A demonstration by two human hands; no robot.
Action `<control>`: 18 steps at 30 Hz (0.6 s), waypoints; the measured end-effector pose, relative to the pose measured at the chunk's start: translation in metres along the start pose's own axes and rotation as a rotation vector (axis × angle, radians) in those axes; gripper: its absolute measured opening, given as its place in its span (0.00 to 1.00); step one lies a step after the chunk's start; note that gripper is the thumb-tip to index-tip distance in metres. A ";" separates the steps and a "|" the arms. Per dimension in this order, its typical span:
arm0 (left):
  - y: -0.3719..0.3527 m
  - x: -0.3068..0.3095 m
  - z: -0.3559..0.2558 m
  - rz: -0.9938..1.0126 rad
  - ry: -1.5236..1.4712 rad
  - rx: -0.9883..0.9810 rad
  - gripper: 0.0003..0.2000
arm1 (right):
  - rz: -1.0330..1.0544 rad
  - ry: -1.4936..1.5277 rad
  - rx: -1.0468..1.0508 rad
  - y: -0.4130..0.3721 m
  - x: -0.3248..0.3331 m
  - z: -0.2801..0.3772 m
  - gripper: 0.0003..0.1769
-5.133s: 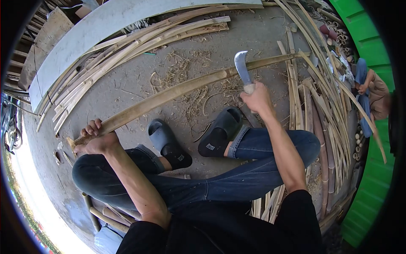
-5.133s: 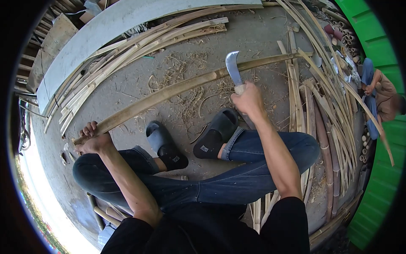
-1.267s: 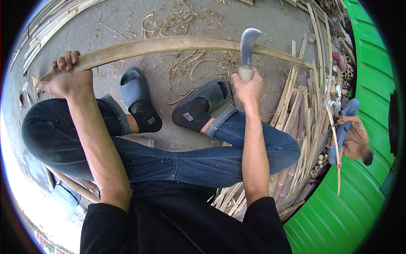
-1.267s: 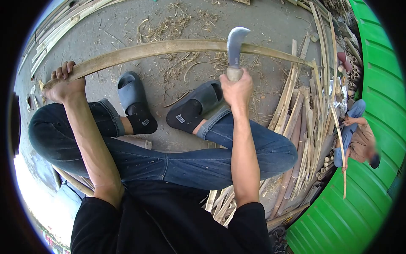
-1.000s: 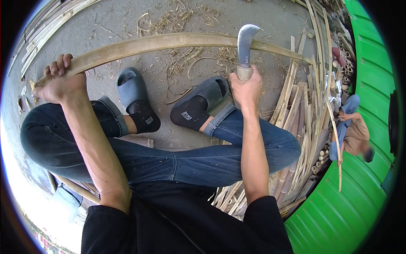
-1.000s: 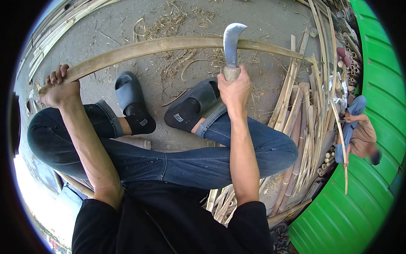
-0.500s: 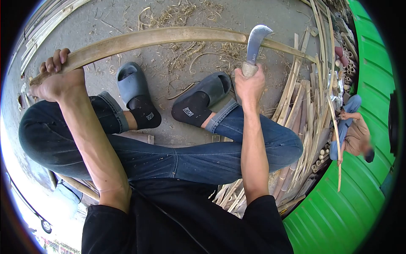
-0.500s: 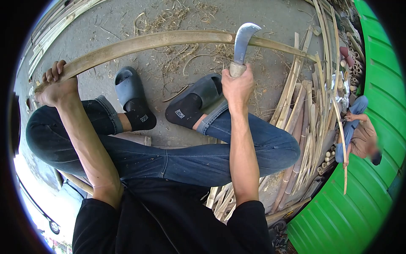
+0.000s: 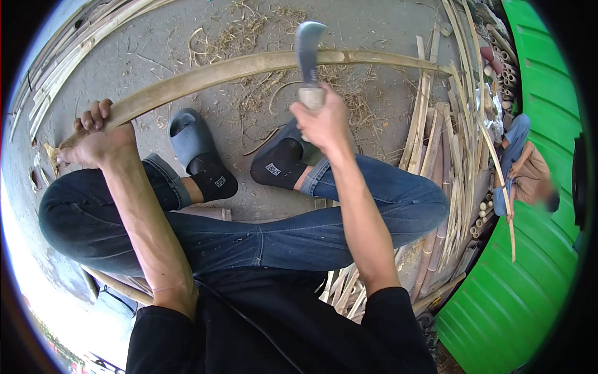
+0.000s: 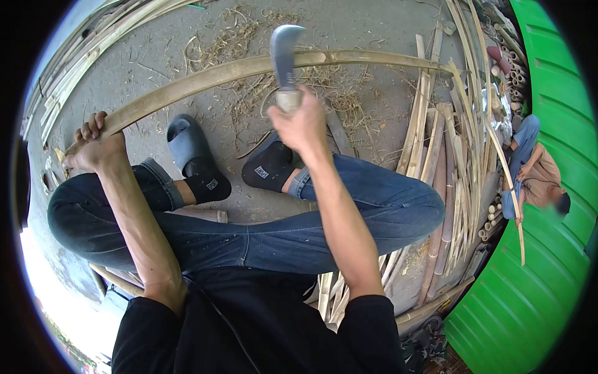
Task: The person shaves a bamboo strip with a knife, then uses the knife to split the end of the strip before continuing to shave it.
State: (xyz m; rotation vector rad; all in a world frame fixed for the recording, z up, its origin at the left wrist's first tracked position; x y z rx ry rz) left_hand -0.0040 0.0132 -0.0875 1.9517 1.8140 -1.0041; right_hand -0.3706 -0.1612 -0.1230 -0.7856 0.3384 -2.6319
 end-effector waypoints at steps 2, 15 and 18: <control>-0.003 -0.001 -0.001 0.004 -0.011 0.017 0.40 | -0.105 0.118 0.154 0.001 -0.019 0.034 0.16; 0.001 -0.010 -0.009 0.001 -0.031 0.013 0.40 | -0.196 -0.383 0.192 -0.031 0.135 0.003 0.24; 0.000 -0.011 -0.009 0.025 -0.036 0.004 0.41 | -0.168 -0.489 0.142 -0.027 0.113 0.004 0.26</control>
Point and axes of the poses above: each hand's wrist, its own y-axis towards the middle knuckle, its own x-axis out of the back of the hand, z = x × y, the point moved 3 cm from there along y, towards the middle knuckle, and after that the axes turned 5 degrees about y, right-handed, at the moved point
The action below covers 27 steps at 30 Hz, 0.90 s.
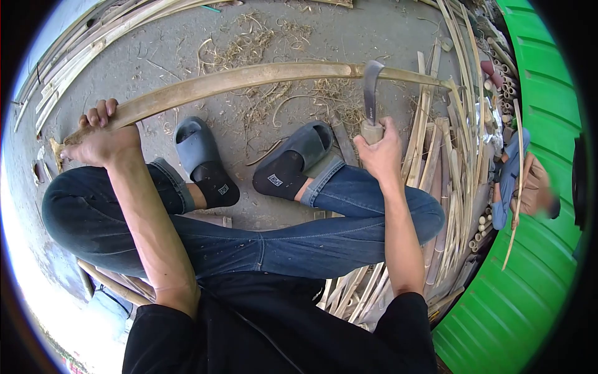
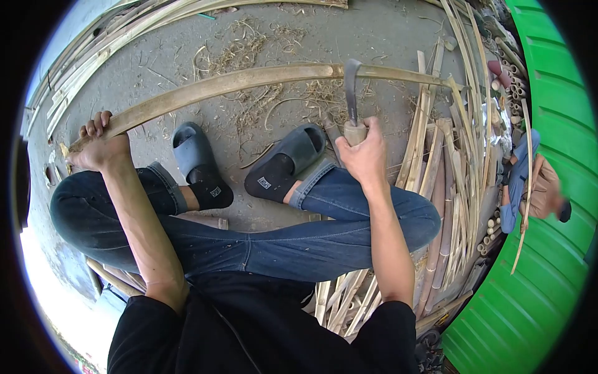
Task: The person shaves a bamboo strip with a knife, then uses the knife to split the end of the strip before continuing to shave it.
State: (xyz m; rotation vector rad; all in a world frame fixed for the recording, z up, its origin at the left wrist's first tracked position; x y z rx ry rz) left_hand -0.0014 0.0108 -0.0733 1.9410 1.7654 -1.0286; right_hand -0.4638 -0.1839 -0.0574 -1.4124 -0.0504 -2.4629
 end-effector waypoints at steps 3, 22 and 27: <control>-0.010 -0.005 -0.008 0.022 0.011 -0.025 0.41 | -0.067 -0.087 0.082 0.015 -0.018 0.022 0.27; -0.038 -0.019 -0.006 -0.007 0.043 -0.008 0.42 | 0.079 -0.307 0.066 0.032 -0.031 0.033 0.24; -0.030 -0.015 -0.007 -0.076 0.031 0.004 0.43 | 0.066 -0.230 0.130 0.013 -0.047 0.046 0.21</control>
Point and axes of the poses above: each hand's wrist, its own y-axis towards the middle knuckle, its own x-axis out of the back of the hand, z = x × y, the point moved 3 cm from there along y, towards the middle knuckle, and after that the axes turned 5 degrees about y, right-handed, at the moved point
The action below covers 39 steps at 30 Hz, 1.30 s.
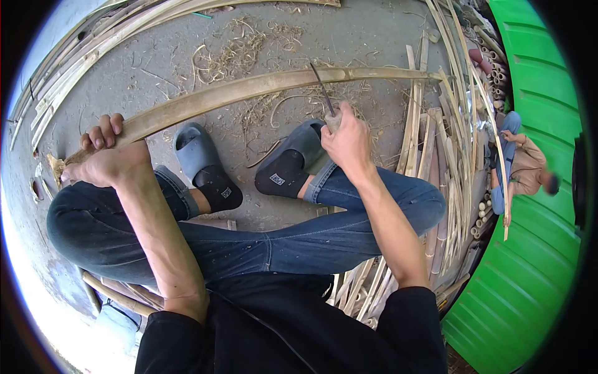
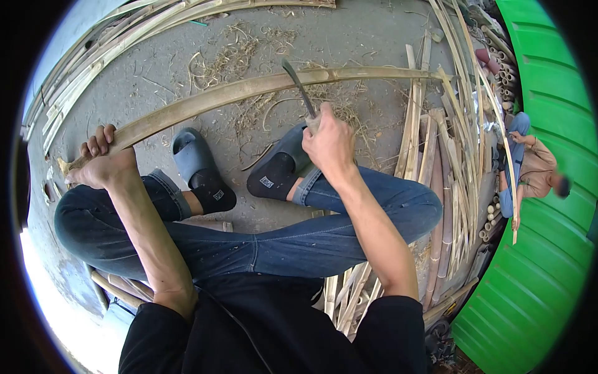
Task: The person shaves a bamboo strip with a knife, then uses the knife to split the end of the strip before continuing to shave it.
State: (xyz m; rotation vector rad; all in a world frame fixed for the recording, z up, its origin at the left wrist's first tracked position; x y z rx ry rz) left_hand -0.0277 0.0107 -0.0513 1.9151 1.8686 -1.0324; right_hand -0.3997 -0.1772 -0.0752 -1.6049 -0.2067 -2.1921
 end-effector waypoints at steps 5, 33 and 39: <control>-0.011 -0.018 0.003 0.011 0.066 -0.009 0.41 | -0.007 -0.039 -0.096 -0.004 -0.008 0.002 0.21; -0.061 -0.054 0.010 0.026 0.086 -0.022 0.38 | -0.195 -0.130 -0.278 0.004 0.025 -0.060 0.26; -0.073 -0.056 0.003 -0.011 0.087 -0.056 0.36 | -0.372 0.062 0.026 -0.040 0.024 -0.004 0.25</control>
Point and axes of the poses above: each hand's wrist, its own y-axis towards the middle knuckle, its own x-axis out of the back of the hand, z = x × y, the point moved 3 cm from there along y, towards the middle knuckle, and after that the axes turned 5 degrees about y, right-handed, at the moved point
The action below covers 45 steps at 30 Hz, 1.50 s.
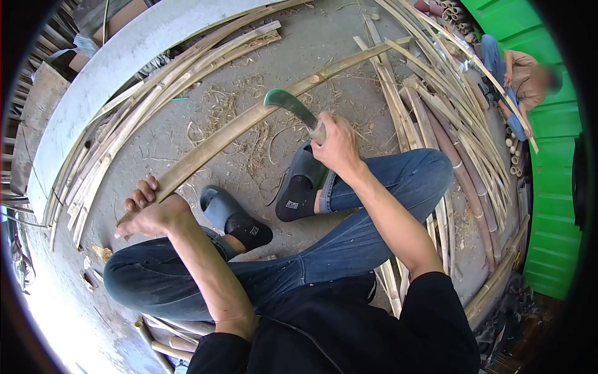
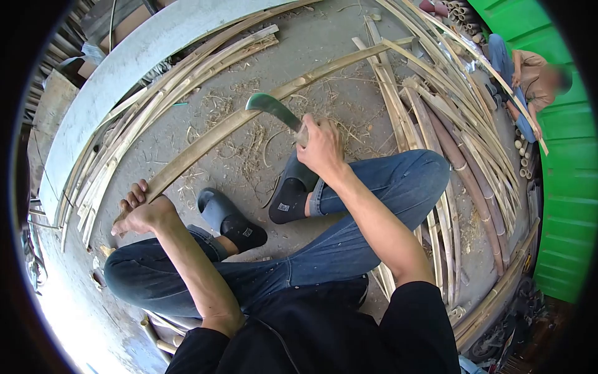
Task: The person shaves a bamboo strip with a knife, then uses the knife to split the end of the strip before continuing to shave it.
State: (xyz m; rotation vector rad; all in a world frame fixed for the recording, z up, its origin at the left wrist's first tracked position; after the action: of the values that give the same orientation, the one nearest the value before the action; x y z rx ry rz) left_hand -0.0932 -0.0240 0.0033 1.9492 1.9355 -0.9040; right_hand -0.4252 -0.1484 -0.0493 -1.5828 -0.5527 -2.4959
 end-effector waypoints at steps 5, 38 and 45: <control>-0.004 0.003 -0.009 0.027 -0.017 -0.003 0.37 | 0.210 0.116 -0.288 0.020 -0.008 -0.015 0.25; 0.019 0.017 -0.010 0.101 -0.080 -0.009 0.38 | 0.460 0.173 -0.445 0.064 -0.021 -0.053 0.10; 0.028 0.019 -0.004 0.239 -0.213 -0.002 0.37 | 0.577 0.066 -0.243 0.083 0.019 -0.043 0.14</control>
State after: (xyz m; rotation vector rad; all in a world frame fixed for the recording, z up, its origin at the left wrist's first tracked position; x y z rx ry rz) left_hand -0.0662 -0.0090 -0.0115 1.9418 1.5482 -0.9948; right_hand -0.4450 -0.2394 -0.0300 -1.4554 0.2078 -2.2074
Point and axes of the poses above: each hand's wrist, its own y-axis towards the middle knuckle, its own x-axis out of the back of the hand, z = x × y, the point moved 3 cm from there along y, towards the middle knuckle, and after that the axes turned 5 degrees about y, right-handed, at the moved point
